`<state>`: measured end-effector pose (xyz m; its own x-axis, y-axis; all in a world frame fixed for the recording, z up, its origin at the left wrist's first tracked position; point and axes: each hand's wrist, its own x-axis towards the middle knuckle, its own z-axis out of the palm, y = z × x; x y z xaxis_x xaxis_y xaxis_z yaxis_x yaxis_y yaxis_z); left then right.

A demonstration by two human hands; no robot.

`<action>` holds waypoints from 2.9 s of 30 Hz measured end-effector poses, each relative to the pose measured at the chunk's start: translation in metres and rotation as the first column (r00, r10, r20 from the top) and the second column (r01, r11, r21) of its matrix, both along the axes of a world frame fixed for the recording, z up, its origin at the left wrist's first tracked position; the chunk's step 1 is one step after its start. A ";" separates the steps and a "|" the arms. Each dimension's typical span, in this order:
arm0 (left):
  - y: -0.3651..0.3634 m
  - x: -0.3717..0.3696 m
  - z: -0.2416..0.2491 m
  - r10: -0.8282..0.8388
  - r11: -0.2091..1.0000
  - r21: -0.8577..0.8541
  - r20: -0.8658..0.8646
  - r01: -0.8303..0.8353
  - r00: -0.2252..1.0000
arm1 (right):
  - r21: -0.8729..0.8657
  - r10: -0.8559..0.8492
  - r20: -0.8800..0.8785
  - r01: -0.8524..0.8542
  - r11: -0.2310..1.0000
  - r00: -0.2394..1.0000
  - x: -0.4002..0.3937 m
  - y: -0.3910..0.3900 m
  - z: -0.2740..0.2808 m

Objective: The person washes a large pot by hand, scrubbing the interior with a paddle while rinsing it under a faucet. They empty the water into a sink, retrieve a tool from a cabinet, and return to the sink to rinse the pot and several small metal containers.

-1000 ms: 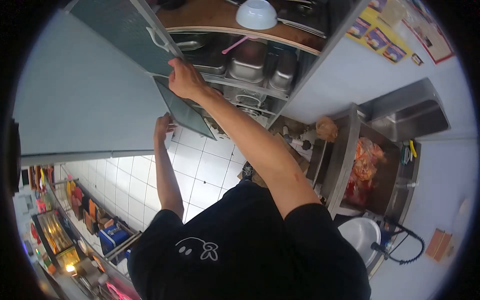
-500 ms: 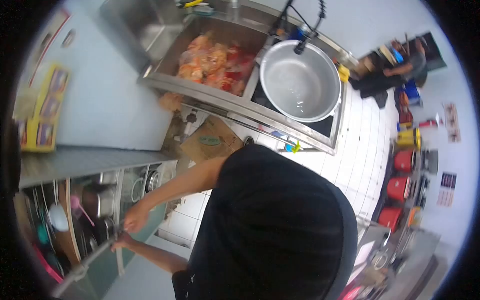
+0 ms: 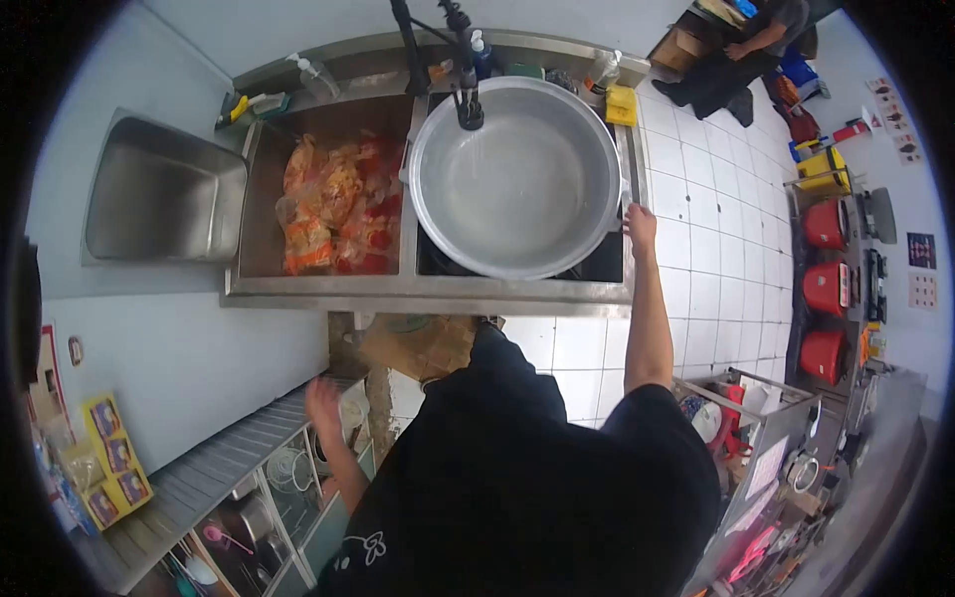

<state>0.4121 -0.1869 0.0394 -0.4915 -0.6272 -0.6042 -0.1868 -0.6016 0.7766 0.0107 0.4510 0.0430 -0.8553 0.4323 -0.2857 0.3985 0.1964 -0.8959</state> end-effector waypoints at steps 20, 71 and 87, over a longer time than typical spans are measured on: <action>0.096 -0.514 -0.053 -0.630 0.572 -0.351 0.392 0.742 0.671 | -0.709 -0.771 0.394 0.700 0.092 0.500 -0.013 -0.032 -0.042; 0.375 -0.500 -0.089 -0.721 0.536 -0.054 -0.547 0.842 0.424 | -0.479 0.401 -0.430 -0.581 0.658 0.809 -0.066 -0.158 0.491; 0.464 -0.449 -0.007 -0.443 0.101 0.370 -0.814 0.924 0.375 | -0.403 0.690 -0.231 -0.713 0.573 0.685 -0.092 -0.223 0.508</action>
